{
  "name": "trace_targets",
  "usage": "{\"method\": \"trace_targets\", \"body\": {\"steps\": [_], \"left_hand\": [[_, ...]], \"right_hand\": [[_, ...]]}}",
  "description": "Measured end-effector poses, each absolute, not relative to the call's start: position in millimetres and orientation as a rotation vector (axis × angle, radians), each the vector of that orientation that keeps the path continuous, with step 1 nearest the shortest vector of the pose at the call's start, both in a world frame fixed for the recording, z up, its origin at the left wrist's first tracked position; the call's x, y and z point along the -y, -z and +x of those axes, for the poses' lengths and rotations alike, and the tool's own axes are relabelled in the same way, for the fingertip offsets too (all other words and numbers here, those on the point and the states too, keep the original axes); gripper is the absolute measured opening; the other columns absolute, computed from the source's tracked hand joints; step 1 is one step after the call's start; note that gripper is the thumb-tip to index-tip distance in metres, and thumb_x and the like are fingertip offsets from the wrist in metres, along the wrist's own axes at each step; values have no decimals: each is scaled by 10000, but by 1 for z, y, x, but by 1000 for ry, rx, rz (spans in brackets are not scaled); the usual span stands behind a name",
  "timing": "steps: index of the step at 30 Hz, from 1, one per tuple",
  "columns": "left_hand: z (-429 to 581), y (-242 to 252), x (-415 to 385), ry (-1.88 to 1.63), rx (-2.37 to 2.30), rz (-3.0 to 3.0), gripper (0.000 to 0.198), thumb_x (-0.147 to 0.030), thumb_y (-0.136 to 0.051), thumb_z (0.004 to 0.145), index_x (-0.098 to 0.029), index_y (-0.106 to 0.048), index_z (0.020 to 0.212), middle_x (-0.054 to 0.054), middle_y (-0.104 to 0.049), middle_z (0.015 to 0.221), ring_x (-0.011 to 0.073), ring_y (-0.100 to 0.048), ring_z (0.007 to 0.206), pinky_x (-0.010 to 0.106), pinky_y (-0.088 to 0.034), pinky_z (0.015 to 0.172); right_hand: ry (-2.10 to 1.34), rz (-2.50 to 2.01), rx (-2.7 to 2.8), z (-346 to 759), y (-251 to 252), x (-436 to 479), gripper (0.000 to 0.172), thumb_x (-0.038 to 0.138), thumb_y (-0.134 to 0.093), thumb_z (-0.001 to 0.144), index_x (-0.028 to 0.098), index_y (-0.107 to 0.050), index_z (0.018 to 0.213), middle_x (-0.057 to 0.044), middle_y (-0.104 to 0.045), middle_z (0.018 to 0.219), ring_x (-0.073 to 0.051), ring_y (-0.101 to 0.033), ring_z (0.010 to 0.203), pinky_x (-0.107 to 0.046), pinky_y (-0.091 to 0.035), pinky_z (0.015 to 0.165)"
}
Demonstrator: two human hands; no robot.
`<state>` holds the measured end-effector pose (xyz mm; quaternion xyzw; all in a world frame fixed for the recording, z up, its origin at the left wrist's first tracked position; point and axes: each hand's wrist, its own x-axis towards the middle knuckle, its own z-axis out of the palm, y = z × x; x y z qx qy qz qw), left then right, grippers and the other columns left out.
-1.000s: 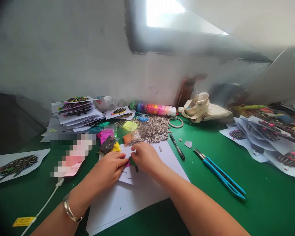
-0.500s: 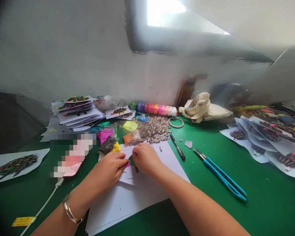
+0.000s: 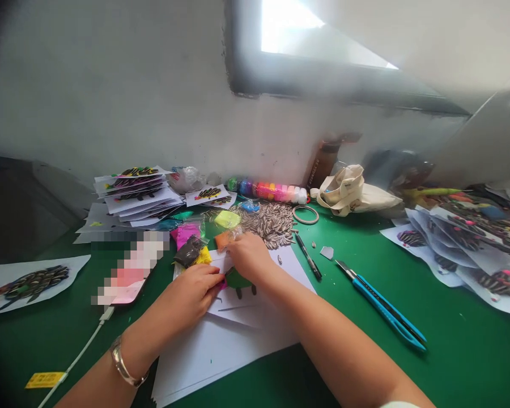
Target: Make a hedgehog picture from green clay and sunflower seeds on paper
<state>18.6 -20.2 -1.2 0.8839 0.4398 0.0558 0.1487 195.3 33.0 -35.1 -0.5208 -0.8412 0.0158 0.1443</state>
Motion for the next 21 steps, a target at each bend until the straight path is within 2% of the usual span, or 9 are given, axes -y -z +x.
{"method": "trace_targets", "body": {"steps": [7, 10, 13, 17, 21], "left_hand": [[18, -2, 21, -134, -1275, 2515, 267, -167, -417, 925, -175, -673, 850, 86, -678, 918, 236, -596, 929, 342, -476, 821], [18, -2, 19, -147, -1280, 2517, 277, -159, -413, 921, -180, -677, 839, 80, -685, 911, 229, -600, 920, 332, -474, 819], [17, -2, 17, -172, -1274, 2500, 280, -165, -414, 926, -189, -692, 904, 77, -699, 954, 225, -607, 950, 330, -468, 853], [16, -2, 18, -194, -1269, 2487, 296, -194, -406, 941, -181, -702, 940, 85, -709, 960, 232, -618, 943, 350, -469, 867], [16, -1, 19, -215, -1283, 2488, 290, -193, -422, 933, -193, -710, 968, 85, -716, 957, 231, -620, 970, 346, -464, 890]], "right_hand": [[18, -1393, 2564, 186, 37, -48, 214, 168, -520, 875, 160, -705, 767, -114, -652, 851, -216, -535, 829, -322, -356, 752], [40, -1384, 2559, 186, 29, -46, 194, 156, -501, 886, 162, -695, 875, -122, -635, 933, -224, -527, 877, -319, -368, 763], [9, -1397, 2434, 193, 21, -32, 249, 120, -444, 909, 179, -666, 1005, -94, -623, 922, -200, -536, 848, -304, -385, 772], [-322, -1401, 2130, 209, 20, 2, 314, 95, -405, 910, 184, -657, 1073, -69, -639, 907, -159, -573, 804, -256, -423, 716], [-686, -1391, 1894, 215, 23, 27, 214, 146, -493, 870, 203, -697, 901, -1, -666, 779, -131, -587, 710, -218, -427, 645]]}}
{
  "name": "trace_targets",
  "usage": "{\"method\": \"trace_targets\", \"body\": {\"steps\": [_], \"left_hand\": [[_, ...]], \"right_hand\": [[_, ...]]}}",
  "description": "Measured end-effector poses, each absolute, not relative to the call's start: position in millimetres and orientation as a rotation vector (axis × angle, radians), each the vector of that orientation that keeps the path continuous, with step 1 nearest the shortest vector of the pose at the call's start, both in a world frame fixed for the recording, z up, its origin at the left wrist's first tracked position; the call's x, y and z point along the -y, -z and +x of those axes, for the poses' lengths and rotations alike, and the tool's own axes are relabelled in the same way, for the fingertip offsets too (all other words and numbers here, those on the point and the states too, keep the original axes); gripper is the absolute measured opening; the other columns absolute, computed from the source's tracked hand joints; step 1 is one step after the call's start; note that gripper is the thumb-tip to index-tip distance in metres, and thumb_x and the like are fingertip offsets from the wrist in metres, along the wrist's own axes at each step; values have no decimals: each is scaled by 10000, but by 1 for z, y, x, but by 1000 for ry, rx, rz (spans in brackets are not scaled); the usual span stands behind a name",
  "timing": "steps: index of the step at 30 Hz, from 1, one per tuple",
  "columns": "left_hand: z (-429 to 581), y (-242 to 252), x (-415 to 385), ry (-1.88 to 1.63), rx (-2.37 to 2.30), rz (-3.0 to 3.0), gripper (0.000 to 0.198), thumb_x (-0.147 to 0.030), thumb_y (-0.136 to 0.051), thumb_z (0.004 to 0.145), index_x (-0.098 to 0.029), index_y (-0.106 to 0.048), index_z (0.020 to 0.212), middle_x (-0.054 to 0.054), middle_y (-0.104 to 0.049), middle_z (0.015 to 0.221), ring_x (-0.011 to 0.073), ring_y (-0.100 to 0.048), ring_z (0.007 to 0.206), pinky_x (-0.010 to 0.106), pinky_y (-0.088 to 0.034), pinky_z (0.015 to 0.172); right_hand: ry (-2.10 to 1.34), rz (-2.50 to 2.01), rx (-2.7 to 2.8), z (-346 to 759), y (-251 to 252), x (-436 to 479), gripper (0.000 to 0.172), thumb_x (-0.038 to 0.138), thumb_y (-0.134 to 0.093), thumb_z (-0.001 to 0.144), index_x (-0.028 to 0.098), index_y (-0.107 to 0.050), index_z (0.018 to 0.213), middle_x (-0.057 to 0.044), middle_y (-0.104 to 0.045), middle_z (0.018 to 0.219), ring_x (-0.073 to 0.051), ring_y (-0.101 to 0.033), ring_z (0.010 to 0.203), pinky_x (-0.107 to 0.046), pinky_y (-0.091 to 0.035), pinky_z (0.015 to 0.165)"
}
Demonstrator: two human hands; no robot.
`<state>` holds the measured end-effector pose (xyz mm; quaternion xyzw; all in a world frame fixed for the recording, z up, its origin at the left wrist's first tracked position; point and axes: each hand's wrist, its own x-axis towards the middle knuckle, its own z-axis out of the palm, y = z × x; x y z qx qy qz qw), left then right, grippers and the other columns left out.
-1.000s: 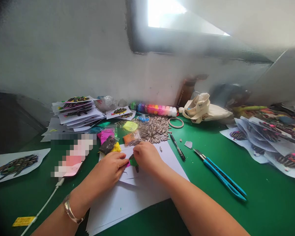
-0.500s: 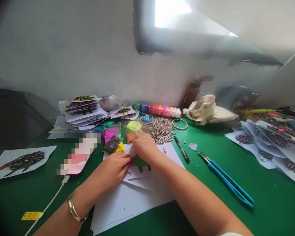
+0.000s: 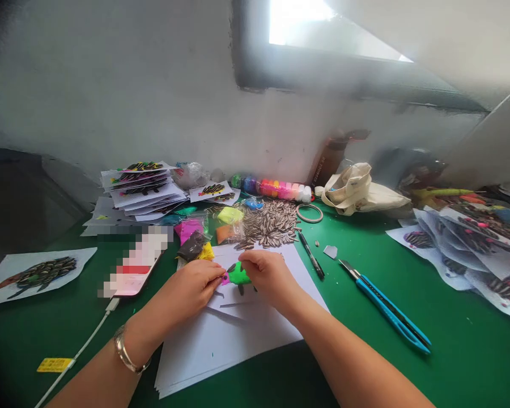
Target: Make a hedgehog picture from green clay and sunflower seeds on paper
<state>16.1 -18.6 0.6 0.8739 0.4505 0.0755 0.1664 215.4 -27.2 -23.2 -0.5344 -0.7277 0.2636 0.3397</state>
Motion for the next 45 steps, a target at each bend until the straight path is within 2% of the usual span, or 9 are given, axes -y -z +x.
{"method": "trace_targets", "body": {"steps": [3, 13, 24, 39, 45], "left_hand": [[16, 0, 19, -212, -1289, 2493, 298, -193, -425, 932, -202, -720, 973, 80, -718, 956, 227, -622, 981, 340, -464, 900], [17, 4, 19, -208, -1293, 2515, 297, -212, -434, 939, -195, -729, 969, 102, -701, 992, 258, -598, 1027, 389, -450, 939], [19, 3, 19, -184, -1265, 2548, 296, -213, -431, 951, -177, -710, 859, 83, -668, 900, 227, -589, 915, 345, -460, 862], [20, 3, 20, -98, -1278, 2598, 321, -229, -408, 961, -172, -677, 795, 69, -644, 855, 220, -571, 895, 343, -457, 816], [22, 4, 18, -65, -1266, 2616, 277, -221, -439, 945, -173, -705, 882, 79, -642, 890, 230, -565, 922, 347, -461, 817]], "right_hand": [[-797, -1398, 1837, 210, 26, 30, 190, 135, -513, 843, 204, -691, 833, 29, -643, 704, -119, -565, 658, -206, -409, 614], [-517, -1412, 2070, 198, 38, 22, 173, 128, -576, 871, 192, -707, 777, -14, -627, 760, -135, -545, 735, -222, -366, 669], [-517, -1456, 2109, 192, 34, 24, 196, 42, -560, 830, 161, -690, 745, -10, -613, 721, -129, -526, 707, -216, -342, 642], [-421, -1546, 2208, 192, 38, 22, 218, 95, -556, 863, 168, -666, 689, -6, -565, 674, -132, -495, 692, -233, -307, 627], [-350, -1541, 2259, 188, 39, 20, 257, 109, -543, 889, 169, -660, 668, -12, -560, 680, -131, -501, 705, -230, -311, 626]]}}
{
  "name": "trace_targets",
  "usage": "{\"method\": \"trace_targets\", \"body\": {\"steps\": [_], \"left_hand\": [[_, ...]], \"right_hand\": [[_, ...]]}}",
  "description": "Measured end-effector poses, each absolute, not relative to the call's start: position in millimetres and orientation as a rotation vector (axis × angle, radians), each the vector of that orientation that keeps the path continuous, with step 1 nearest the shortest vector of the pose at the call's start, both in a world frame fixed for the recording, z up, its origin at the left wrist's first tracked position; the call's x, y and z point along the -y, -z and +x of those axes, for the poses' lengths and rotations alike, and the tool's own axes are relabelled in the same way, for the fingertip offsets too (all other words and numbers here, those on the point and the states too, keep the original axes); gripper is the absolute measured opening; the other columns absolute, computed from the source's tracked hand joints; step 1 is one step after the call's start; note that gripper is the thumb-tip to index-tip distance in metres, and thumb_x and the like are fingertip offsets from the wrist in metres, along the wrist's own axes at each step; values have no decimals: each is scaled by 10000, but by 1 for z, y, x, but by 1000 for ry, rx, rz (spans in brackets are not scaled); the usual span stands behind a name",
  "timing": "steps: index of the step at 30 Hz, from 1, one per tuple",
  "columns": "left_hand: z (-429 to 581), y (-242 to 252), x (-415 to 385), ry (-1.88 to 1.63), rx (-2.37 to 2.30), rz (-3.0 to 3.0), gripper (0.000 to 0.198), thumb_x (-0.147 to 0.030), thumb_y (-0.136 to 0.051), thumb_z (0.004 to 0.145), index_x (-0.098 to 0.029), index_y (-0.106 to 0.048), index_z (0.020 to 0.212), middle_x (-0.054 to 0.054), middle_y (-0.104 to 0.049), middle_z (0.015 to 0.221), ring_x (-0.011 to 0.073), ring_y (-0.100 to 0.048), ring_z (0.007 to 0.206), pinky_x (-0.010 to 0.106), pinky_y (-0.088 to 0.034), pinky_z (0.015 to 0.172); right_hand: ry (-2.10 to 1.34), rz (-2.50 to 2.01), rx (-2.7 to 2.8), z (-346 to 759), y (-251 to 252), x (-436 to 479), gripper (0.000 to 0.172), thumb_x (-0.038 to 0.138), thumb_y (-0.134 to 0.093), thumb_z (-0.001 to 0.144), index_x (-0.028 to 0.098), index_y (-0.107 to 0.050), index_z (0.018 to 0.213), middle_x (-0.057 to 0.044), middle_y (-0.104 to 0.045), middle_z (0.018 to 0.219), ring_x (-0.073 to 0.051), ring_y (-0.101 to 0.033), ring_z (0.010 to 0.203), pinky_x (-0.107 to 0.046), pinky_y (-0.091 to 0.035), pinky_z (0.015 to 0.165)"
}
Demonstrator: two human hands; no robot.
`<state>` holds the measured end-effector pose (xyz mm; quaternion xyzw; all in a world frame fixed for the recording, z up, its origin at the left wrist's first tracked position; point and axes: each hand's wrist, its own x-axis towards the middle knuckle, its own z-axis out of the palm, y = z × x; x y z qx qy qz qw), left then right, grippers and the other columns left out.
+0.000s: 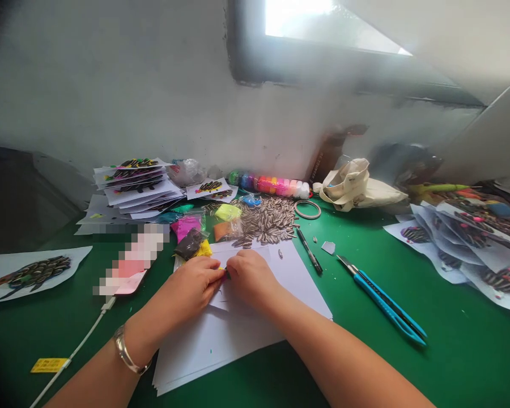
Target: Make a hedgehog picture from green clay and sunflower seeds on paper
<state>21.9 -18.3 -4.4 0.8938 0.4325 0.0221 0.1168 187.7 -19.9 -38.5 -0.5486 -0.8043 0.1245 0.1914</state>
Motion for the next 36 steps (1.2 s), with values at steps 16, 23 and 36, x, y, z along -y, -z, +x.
{"method": "trace_targets", "body": {"steps": [16, 23, 36], "left_hand": [[22, 4, 20, -60, -1286, 2643, 328, -236, -401, 964, -172, -690, 822, 79, -641, 882, 218, -566, 909, 350, -451, 839], [24, 5, 20, -40, -1304, 2660, 336, -240, -395, 962, -177, -685, 805, 77, -641, 881, 224, -565, 898, 359, -450, 824], [20, 5, 22, -149, -1266, 2591, 276, -216, -406, 947, -166, -662, 858, 92, -664, 896, 228, -578, 909, 346, -461, 823]], "right_hand": [[-142, -1505, 2266, 201, 44, 21, 200, 142, -594, 872, 172, -690, 699, -27, -617, 711, -148, -529, 726, -252, -338, 670], [-155, -1538, 2262, 200, 44, 22, 201, 142, -585, 878, 178, -700, 717, -30, -622, 722, -153, -539, 745, -256, -351, 680], [42, -1560, 2390, 207, 32, -29, 238, 121, -544, 867, 195, -717, 722, -61, -642, 765, -173, -530, 751, -285, -341, 689]]}}
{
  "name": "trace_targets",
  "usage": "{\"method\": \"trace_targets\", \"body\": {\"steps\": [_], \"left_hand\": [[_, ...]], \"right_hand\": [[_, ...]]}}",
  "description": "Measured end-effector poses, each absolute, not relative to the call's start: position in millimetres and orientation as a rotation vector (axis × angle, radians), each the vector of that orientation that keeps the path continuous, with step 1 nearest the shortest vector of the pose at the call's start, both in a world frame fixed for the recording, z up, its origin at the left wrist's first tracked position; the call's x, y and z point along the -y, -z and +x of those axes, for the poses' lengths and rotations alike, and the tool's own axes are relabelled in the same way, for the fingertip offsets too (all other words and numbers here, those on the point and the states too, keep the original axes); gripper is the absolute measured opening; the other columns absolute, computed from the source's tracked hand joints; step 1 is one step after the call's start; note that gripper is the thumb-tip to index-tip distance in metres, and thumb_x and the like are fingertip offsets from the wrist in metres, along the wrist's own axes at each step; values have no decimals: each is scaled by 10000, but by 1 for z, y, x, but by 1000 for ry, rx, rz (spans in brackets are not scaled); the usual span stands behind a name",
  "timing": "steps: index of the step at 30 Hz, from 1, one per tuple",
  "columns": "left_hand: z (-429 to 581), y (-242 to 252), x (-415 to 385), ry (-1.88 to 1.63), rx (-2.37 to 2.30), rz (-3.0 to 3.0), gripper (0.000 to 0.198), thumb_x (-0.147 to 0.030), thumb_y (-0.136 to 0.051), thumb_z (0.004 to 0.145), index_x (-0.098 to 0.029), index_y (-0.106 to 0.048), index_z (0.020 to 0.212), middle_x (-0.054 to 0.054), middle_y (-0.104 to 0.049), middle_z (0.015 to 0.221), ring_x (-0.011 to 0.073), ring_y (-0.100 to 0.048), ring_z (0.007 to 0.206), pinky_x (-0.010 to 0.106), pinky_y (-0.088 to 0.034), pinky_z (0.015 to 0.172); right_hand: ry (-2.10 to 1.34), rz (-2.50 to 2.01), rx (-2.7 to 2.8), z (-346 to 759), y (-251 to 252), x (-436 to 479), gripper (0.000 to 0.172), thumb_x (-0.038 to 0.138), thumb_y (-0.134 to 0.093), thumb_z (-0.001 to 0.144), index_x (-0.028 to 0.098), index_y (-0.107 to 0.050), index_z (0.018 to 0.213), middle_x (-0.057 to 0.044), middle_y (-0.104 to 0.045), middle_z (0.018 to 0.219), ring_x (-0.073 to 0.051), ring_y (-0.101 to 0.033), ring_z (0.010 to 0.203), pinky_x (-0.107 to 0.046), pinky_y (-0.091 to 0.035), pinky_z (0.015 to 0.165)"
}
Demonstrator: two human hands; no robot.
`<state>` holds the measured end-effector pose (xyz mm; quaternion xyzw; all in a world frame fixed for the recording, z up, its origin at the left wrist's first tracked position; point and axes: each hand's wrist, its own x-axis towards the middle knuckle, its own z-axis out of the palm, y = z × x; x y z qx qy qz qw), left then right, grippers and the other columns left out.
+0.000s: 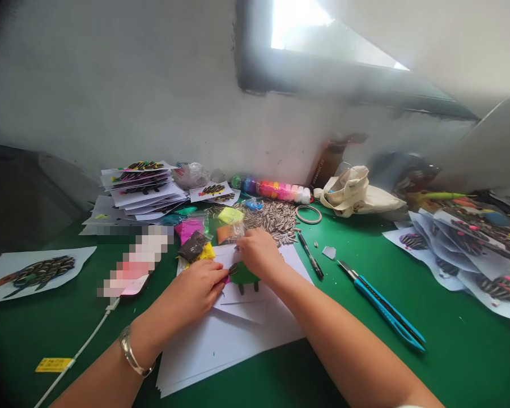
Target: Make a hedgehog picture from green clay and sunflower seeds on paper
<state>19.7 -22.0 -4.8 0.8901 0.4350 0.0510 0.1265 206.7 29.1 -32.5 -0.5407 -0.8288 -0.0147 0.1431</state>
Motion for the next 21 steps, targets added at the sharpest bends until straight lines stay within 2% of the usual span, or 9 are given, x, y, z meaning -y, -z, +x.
{"method": "trace_targets", "body": {"steps": [9, 12, 15, 18, 21], "left_hand": [[18, -1, 20, -131, -1255, 2534, 247, -204, -430, 938, -165, -663, 866, 87, -684, 924, 230, -601, 921, 349, -462, 848], [18, -3, 21, -130, -1260, 2517, 253, -208, -428, 944, -163, -669, 881, 86, -685, 931, 230, -602, 928, 346, -464, 844], [17, -4, 22, -141, -1264, 2517, 266, -221, -428, 949, -170, -682, 890, 83, -682, 930, 230, -599, 925, 345, -460, 839], [17, -4, 23, -157, -1253, 2537, 290, -226, -424, 952, -182, -689, 841, 72, -671, 891, 218, -595, 883, 332, -453, 804], [17, -3, 23, -175, -1233, 2543, 292, -223, -432, 948, -187, -687, 812, 63, -659, 865, 207, -589, 864, 314, -446, 788]], "right_hand": [[76, -1505, 2492, 198, 37, -43, 179, 129, -540, 855, 174, -699, 787, -101, -646, 832, -200, -529, 811, -305, -352, 742], [81, -1534, 2447, 201, 31, -38, 175, 114, -513, 868, 157, -675, 817, -103, -642, 847, -192, -530, 791, -294, -351, 707], [58, -1579, 2369, 208, 23, -18, 223, 94, -436, 909, 150, -650, 883, -72, -635, 780, -170, -527, 724, -272, -347, 653], [-184, -1466, 2235, 213, 19, 11, 231, 124, -442, 928, 194, -656, 876, -26, -645, 776, -143, -540, 720, -236, -360, 644], [-402, -1420, 2128, 212, 22, 32, 203, 72, -519, 866, 193, -665, 793, -5, -639, 720, -132, -542, 681, -221, -373, 624]]}}
